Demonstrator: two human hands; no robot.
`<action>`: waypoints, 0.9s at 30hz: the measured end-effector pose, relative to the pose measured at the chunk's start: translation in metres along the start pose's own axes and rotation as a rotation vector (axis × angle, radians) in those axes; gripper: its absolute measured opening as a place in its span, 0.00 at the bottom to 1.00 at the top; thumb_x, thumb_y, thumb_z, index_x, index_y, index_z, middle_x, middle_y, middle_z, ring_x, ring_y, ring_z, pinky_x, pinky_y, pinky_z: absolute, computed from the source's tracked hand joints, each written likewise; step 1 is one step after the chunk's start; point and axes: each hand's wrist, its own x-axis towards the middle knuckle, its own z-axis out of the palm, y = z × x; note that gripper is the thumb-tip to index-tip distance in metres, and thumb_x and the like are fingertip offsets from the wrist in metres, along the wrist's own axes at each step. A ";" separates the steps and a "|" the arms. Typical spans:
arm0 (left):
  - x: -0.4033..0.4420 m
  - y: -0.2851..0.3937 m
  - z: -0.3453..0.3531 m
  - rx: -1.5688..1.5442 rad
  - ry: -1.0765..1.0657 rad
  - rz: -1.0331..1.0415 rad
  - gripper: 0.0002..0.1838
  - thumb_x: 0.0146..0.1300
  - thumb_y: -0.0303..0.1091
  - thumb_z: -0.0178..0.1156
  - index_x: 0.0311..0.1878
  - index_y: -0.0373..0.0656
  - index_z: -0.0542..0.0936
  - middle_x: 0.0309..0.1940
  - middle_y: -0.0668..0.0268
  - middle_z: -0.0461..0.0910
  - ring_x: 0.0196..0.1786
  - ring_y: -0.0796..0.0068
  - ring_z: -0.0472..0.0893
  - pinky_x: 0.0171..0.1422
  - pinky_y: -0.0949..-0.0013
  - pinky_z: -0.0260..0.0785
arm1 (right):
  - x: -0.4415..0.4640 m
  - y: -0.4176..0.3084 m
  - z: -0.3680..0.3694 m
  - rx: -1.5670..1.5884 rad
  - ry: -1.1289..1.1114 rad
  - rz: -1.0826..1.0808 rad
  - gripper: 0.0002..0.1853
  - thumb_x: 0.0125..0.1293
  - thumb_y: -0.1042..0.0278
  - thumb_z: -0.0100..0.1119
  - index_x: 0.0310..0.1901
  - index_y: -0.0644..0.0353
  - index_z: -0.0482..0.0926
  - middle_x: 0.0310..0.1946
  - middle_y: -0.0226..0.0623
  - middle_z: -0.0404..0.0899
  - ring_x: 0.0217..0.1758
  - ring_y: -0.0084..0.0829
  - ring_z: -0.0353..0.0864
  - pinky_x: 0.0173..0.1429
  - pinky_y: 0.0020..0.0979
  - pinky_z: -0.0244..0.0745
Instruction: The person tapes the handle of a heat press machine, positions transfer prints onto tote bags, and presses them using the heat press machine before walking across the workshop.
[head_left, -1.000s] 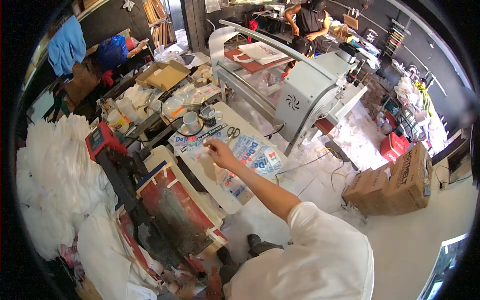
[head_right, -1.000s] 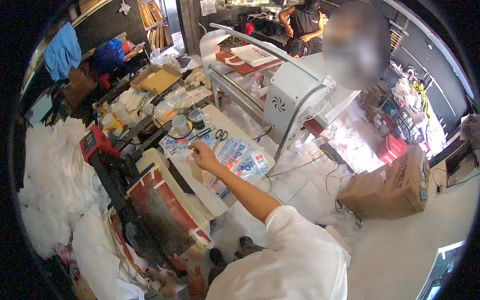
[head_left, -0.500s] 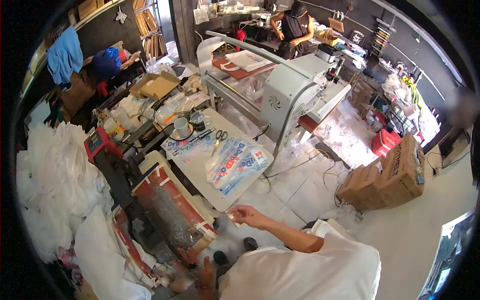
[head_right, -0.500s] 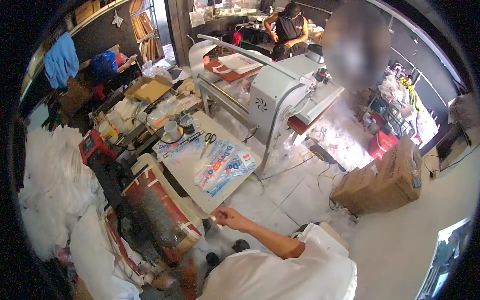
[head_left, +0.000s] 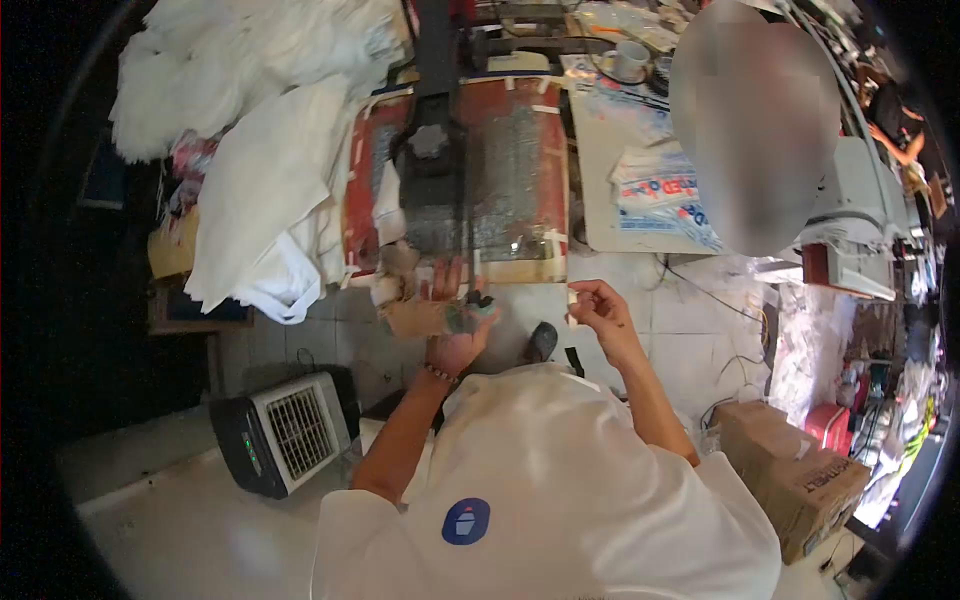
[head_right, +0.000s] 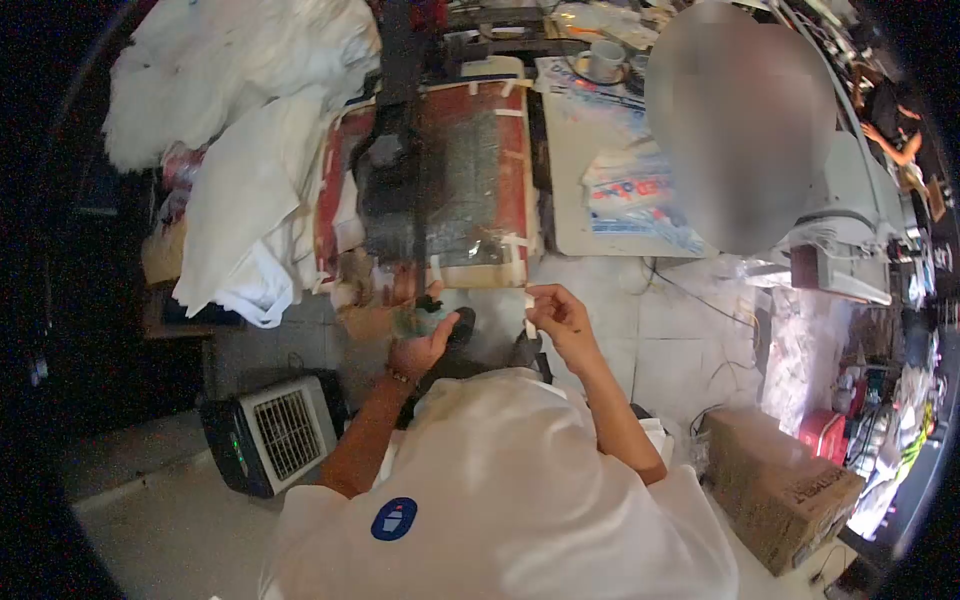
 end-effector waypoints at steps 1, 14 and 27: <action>-0.006 -0.002 -0.002 -0.007 -0.039 -0.021 0.30 0.59 0.39 0.67 0.64 0.43 0.72 0.74 0.50 0.56 0.76 0.47 0.53 0.76 0.46 0.43 | -0.002 0.000 0.002 -0.023 0.020 -0.009 0.16 0.61 0.81 0.61 0.51 0.62 0.77 0.31 0.21 0.70 0.37 0.14 0.70 0.44 0.20 0.71; -0.073 -0.062 0.042 -0.337 -0.102 -0.239 0.12 0.60 0.35 0.63 0.46 0.43 0.81 0.45 0.55 0.81 0.52 0.50 0.78 0.59 0.54 0.68 | -0.023 0.006 0.061 -0.124 -0.059 0.025 0.07 0.65 0.73 0.63 0.43 0.60 0.79 0.29 0.19 0.71 0.32 0.11 0.65 0.36 0.18 0.63; -0.032 -0.054 -0.050 -0.659 -0.693 -0.346 0.16 0.63 0.42 0.64 0.49 0.42 0.82 0.45 0.59 0.82 0.49 0.57 0.79 0.55 0.61 0.70 | 0.010 0.063 0.163 0.333 0.189 -0.009 0.07 0.68 0.72 0.55 0.46 0.59 0.73 0.45 0.32 0.79 0.48 0.24 0.78 0.51 0.28 0.74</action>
